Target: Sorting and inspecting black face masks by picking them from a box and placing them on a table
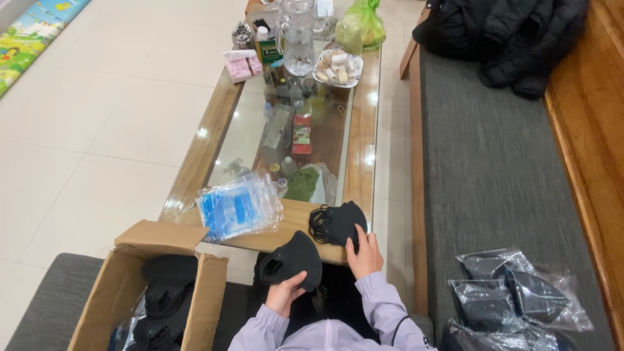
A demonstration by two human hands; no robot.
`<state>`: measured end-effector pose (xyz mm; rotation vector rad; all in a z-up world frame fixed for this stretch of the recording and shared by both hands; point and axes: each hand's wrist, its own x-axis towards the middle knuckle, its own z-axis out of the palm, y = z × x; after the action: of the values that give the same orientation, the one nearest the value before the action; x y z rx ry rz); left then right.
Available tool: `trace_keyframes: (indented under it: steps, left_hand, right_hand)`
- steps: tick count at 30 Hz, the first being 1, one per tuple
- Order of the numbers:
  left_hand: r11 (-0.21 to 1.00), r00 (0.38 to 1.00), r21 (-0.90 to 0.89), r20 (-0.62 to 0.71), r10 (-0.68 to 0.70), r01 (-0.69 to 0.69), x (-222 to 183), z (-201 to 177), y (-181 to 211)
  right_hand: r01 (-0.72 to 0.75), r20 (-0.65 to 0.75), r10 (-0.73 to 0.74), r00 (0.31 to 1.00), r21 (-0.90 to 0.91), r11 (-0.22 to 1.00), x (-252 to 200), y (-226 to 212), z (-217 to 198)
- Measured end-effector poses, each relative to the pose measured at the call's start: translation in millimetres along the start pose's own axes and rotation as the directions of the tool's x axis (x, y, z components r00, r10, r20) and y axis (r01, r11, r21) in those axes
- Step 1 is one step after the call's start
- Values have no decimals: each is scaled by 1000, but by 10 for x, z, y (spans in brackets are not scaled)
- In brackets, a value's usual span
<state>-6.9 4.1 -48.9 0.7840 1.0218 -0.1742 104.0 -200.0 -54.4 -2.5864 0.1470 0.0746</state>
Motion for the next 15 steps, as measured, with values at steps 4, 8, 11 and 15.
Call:
trace_keyframes:
  steps: [4, 8, 11, 15]
  left_hand:
    - [1000, 1000, 22, 27, 2, -3, -87, 52, 21]
    - [998, 1000, 64, 23, 1, -2, -56, 46, -12]
    - [992, 999, 126, 23, -35, 32, -203, 136, 76]
    - [992, 995, 128, 101, -4, -9, -211, 169, 34]
  right_hand:
    - [61, -7, -61, 998, 30, 998, 41, 126, 51]
    - [80, -11, -80, 997, 92, 993, -134, -134, -208]
    - [64, 135, -121, 983, 365, 929, -244, -262, -224]
    - [-108, 320, -233, 918, 768, 631, -415, -311, -28]
